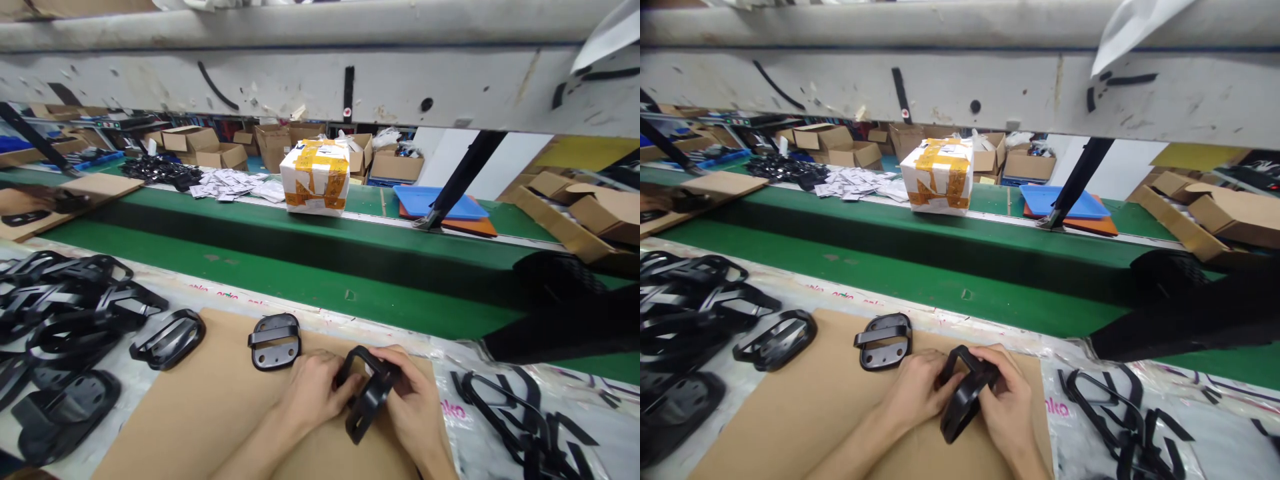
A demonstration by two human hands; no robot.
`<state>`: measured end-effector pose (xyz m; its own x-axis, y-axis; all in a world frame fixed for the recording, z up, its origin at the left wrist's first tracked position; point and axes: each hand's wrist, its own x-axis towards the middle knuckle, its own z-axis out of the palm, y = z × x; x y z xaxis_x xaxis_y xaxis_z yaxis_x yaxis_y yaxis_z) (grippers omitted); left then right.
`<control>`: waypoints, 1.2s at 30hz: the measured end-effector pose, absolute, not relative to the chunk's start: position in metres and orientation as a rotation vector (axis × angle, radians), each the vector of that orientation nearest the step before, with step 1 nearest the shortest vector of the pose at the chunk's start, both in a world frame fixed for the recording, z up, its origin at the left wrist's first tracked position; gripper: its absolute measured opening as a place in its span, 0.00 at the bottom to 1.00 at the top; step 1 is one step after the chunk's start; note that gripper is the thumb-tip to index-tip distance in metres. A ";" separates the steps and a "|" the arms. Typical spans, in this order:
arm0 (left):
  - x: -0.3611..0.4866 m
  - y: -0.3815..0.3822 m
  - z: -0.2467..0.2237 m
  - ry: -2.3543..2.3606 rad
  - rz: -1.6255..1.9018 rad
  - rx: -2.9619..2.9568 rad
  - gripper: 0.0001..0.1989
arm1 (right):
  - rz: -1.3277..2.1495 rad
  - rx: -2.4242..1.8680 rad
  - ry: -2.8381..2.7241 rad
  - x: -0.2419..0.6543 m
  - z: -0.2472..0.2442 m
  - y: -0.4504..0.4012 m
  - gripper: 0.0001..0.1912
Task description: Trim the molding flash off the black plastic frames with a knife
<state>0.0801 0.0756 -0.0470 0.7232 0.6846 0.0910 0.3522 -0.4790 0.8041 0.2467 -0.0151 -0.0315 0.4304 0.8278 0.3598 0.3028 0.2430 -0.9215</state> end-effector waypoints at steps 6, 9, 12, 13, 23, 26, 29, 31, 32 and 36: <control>0.078 0.077 -0.042 0.824 0.367 2.308 0.15 | 0.400 -1.288 -1.240 0.244 -0.021 -0.018 0.18; 0.080 0.078 -0.042 0.851 0.362 2.330 0.14 | 0.456 -1.274 -1.283 0.243 -0.019 -0.020 0.17; 0.082 0.078 -0.043 0.864 0.381 2.336 0.13 | 0.499 -1.266 -1.288 0.243 -0.018 -0.020 0.17; 0.082 0.078 -0.044 0.869 0.391 2.336 0.13 | 0.519 -1.257 -1.284 0.242 -0.017 -0.020 0.18; 0.082 0.082 -0.053 0.870 0.485 2.295 0.15 | 0.552 -1.243 -1.189 0.242 -0.015 -0.016 0.17; 0.084 0.081 -0.054 0.840 0.500 2.316 0.15 | 0.573 -1.246 -1.184 0.245 -0.017 -0.016 0.16; 0.084 0.080 -0.053 0.828 0.534 2.310 0.16 | 0.629 -1.227 -1.179 0.249 -0.020 -0.017 0.15; 0.083 0.081 -0.053 0.839 0.552 2.297 0.14 | 0.704 -1.222 -1.180 0.251 -0.022 -0.017 0.15; 0.083 0.081 -0.054 0.833 0.558 2.293 0.13 | 0.745 -1.221 -1.178 0.252 -0.023 -0.017 0.15; 0.080 0.083 -0.054 0.782 0.573 2.278 0.15 | 0.818 -1.251 -1.127 0.255 -0.021 -0.015 0.14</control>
